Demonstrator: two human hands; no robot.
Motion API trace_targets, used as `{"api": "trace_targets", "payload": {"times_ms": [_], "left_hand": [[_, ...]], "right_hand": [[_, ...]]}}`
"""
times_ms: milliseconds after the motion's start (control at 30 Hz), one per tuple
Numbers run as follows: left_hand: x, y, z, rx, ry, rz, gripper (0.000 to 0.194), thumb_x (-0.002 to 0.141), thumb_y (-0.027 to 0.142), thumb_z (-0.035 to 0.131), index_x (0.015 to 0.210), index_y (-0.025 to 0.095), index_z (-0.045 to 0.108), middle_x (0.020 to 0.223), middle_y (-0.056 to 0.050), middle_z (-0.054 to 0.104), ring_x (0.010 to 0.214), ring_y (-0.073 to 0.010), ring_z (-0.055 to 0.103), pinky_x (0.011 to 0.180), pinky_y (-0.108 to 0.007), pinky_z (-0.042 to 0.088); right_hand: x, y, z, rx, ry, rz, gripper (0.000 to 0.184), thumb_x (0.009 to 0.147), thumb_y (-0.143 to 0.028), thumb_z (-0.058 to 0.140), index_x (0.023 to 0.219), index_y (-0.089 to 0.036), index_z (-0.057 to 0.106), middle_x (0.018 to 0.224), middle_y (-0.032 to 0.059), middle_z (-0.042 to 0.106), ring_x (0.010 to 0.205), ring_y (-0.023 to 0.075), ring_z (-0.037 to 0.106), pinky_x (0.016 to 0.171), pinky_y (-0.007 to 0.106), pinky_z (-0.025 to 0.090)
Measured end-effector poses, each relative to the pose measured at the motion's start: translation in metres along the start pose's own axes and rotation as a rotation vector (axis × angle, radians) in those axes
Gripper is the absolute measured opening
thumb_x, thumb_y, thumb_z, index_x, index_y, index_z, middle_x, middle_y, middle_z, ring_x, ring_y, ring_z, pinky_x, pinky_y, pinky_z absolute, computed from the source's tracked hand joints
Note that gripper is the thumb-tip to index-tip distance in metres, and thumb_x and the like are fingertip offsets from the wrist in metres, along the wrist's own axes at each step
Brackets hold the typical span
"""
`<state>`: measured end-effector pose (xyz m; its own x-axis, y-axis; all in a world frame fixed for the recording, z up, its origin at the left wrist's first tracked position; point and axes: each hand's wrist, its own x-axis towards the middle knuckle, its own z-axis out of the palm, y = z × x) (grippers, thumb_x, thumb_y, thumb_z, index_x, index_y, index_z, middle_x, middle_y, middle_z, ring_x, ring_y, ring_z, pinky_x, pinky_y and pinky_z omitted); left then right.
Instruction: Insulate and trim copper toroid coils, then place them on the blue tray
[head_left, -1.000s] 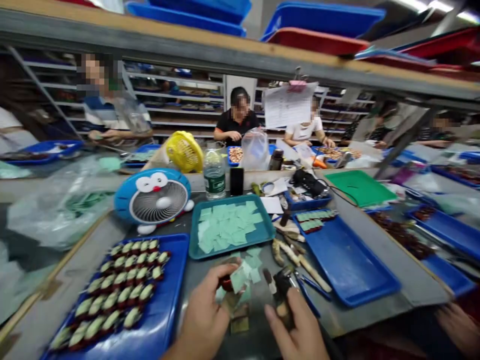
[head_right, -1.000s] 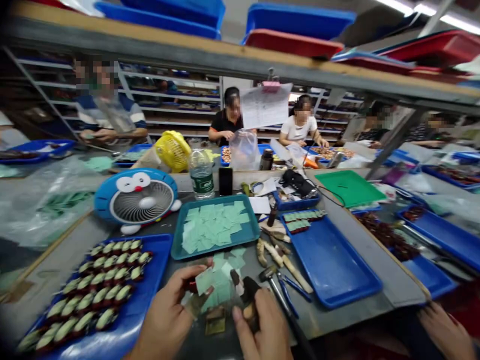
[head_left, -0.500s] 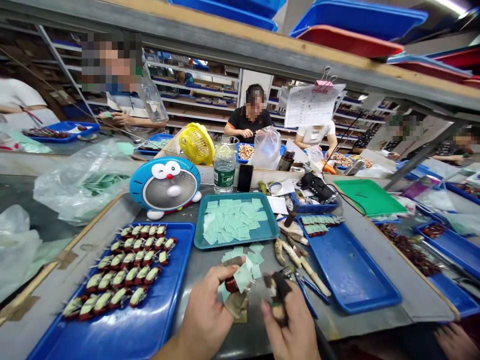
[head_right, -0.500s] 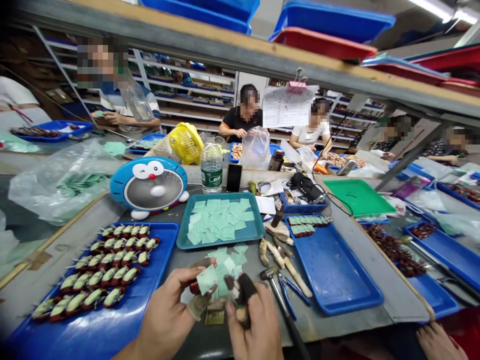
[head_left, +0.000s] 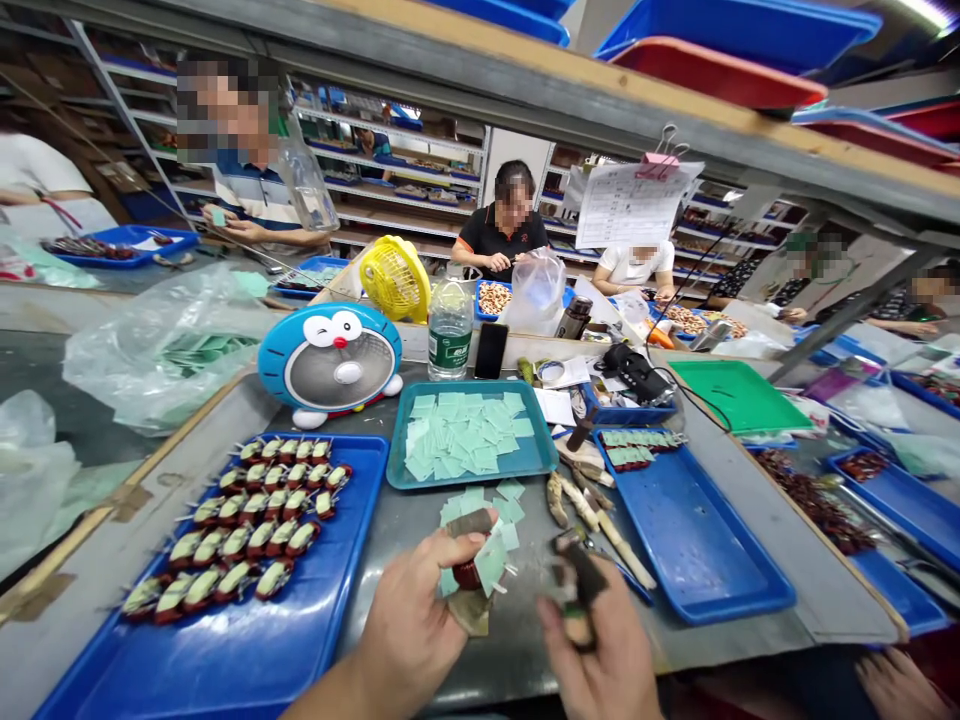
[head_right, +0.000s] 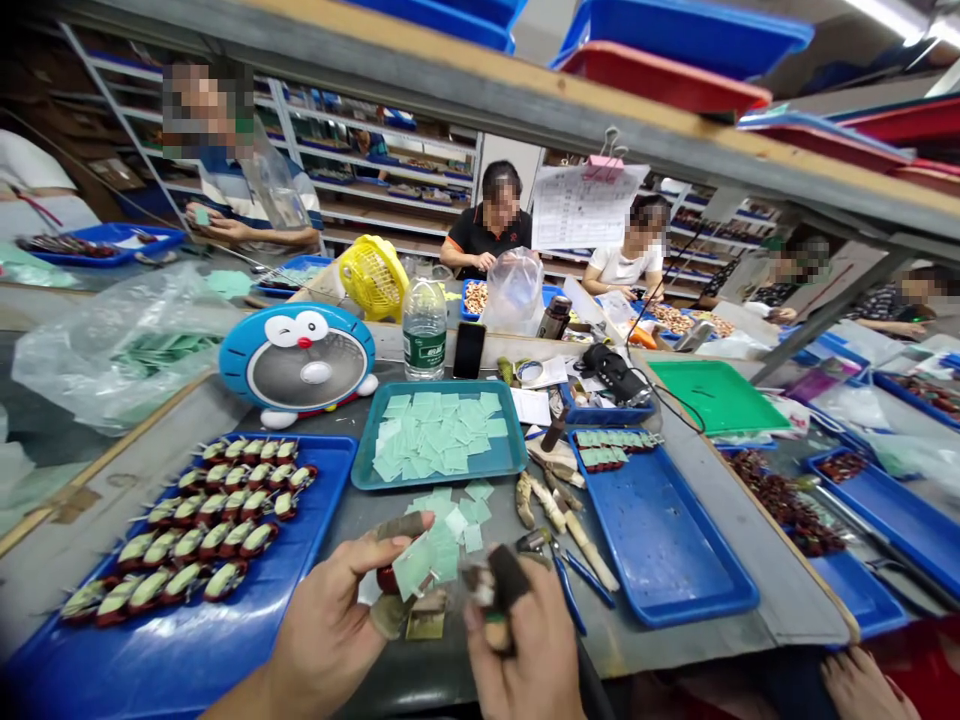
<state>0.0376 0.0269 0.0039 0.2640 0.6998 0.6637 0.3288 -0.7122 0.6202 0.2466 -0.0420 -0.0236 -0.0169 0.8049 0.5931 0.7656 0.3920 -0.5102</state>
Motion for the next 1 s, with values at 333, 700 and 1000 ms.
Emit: {"api": "trace_targets", "payload": {"times_ms": [333,700,1000], "left_hand": [[-0.007,-0.009,0.002,0.013,0.028,0.058,0.045,0.081,0.010,0.075,0.120,0.024,0.057,0.125,-0.008,0.076,0.110,-0.0207,0.075,0.095,-0.027,0.060],[-0.007,-0.005,0.002,-0.029,0.005,0.048,0.043,0.084,0.009,0.072,0.121,0.026,0.057,0.124,-0.009,0.076,0.110,-0.0236,0.076,0.092,-0.030,0.062],[-0.002,0.002,-0.010,-0.069,-0.086,-0.164,0.032,0.087,0.019,0.072,0.115,0.029,0.060,0.102,-0.002,0.077,0.086,-0.0198,0.076,0.075,-0.027,0.059]], "right_hand": [[-0.011,0.013,0.001,-0.045,0.057,0.038,0.046,0.095,-0.031,0.062,0.139,-0.020,0.054,0.127,0.0158,0.060,0.110,0.0291,0.065,0.091,0.041,0.057],[-0.011,0.012,0.019,-0.125,0.022,-0.117,0.049,0.092,-0.022,0.062,0.141,-0.018,0.054,0.115,0.0137,0.064,0.095,0.0251,0.066,0.078,0.037,0.059],[0.010,0.020,-0.002,-0.221,-0.155,-0.211,0.049,0.090,-0.014,0.059,0.139,-0.018,0.054,0.117,0.0151,0.064,0.091,0.0260,0.062,0.074,0.041,0.057]]}}
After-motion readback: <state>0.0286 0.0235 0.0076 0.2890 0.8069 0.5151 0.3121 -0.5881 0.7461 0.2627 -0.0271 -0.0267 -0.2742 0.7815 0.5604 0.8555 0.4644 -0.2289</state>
